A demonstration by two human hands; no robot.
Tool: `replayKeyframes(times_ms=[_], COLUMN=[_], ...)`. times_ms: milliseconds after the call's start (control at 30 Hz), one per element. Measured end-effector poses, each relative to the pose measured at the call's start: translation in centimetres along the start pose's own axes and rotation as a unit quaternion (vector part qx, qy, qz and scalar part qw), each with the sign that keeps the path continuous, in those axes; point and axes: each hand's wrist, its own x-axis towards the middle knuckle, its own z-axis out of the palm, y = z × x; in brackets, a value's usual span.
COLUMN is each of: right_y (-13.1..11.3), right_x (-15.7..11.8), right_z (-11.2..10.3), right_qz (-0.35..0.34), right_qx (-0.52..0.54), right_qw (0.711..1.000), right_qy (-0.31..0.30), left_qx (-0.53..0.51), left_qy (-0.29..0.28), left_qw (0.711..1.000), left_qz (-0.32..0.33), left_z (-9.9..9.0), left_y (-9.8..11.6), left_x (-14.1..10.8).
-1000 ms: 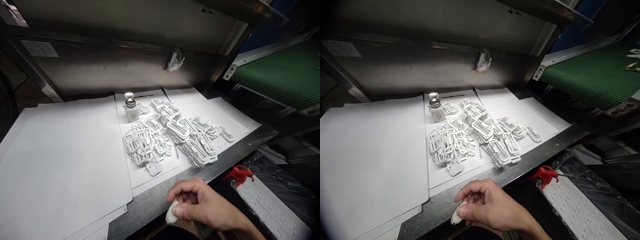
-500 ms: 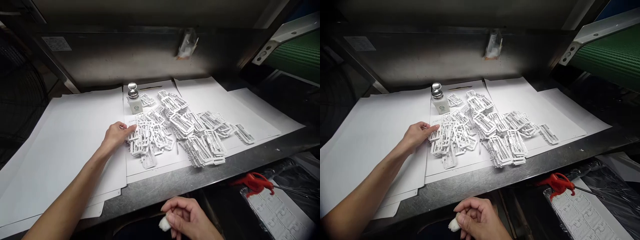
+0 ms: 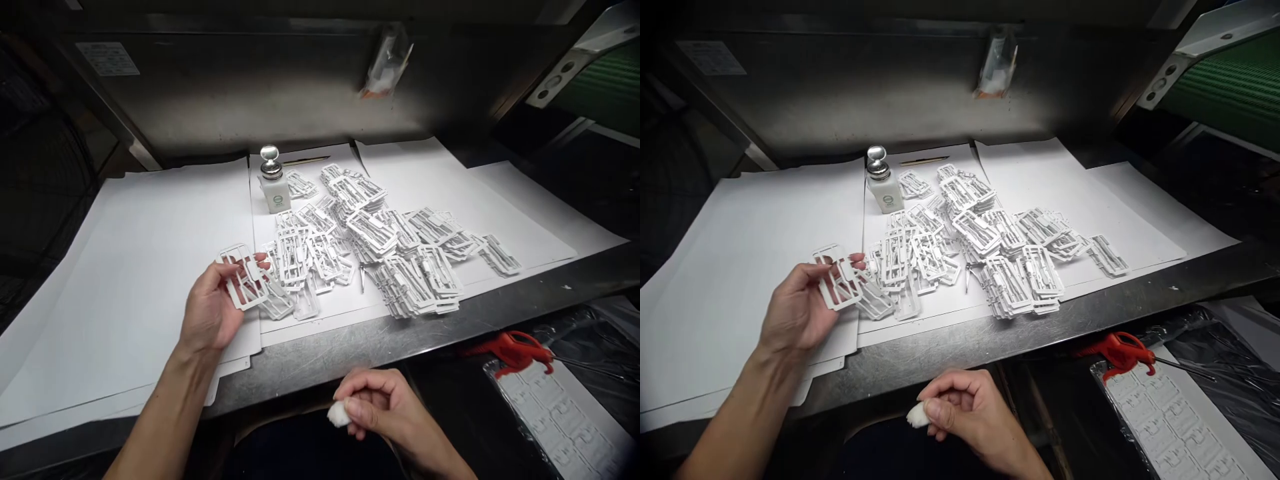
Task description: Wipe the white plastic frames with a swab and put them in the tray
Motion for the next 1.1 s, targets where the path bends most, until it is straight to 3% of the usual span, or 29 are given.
replayKeyframes(times_ms=[100, 200, 300, 400, 533, 633, 733, 900, 1100], right_y=[-0.3, -0.4, -0.6, -1.2, -2.3, -2.9, -3.3, -3.8, -3.5], right_x=[0.1, 0.1, 0.1, 0.1, 0.3, 0.7, 1.3, 2.7, 4.0], right_z=[0.3, 0.9, 1.5, 2.0, 2.2, 2.3, 2.6, 5.0, 7.7], right_qz=[-0.011, -0.010, -0.004, 0.004, 0.003, -0.013, -0.051, -0.171, -0.288], right_qx=[-0.011, -0.023, -0.030, -0.030, -0.045, -0.074, -0.118, -0.270, -0.419], right_qw=[1.000, 1.000, 0.999, 0.999, 0.996, 0.991, 0.984, 0.939, 0.860], right_qy=[0.006, 0.007, 0.017, 0.036, 0.080, 0.109, 0.124, 0.128, 0.055], left_qx=[-0.046, -0.016, 0.069, 0.069, -0.011, -0.080, -0.116, -0.123, -0.124], left_qy=[0.009, -0.026, -0.043, -0.053, -0.087, -0.097, -0.114, -0.104, -0.084], left_qw=[0.999, 1.000, 0.994, 0.989, 0.996, 0.985, 0.970, 0.968, 0.970], left_qz=[0.007, 0.007, 0.072, 0.122, -0.014, -0.116, -0.179, -0.194, -0.191], left_z=[-0.6, -0.5, -0.2, -0.1, -0.4, -0.4, -0.6, -0.6, -0.1], left_y=[-0.9, -0.9, -0.1, 0.8, 1.1, 0.5, -0.4, -1.6, -1.6], left_x=[-0.1, 0.6, 0.9, 0.3, -1.7, -3.4, -4.6, -5.5, -6.0])
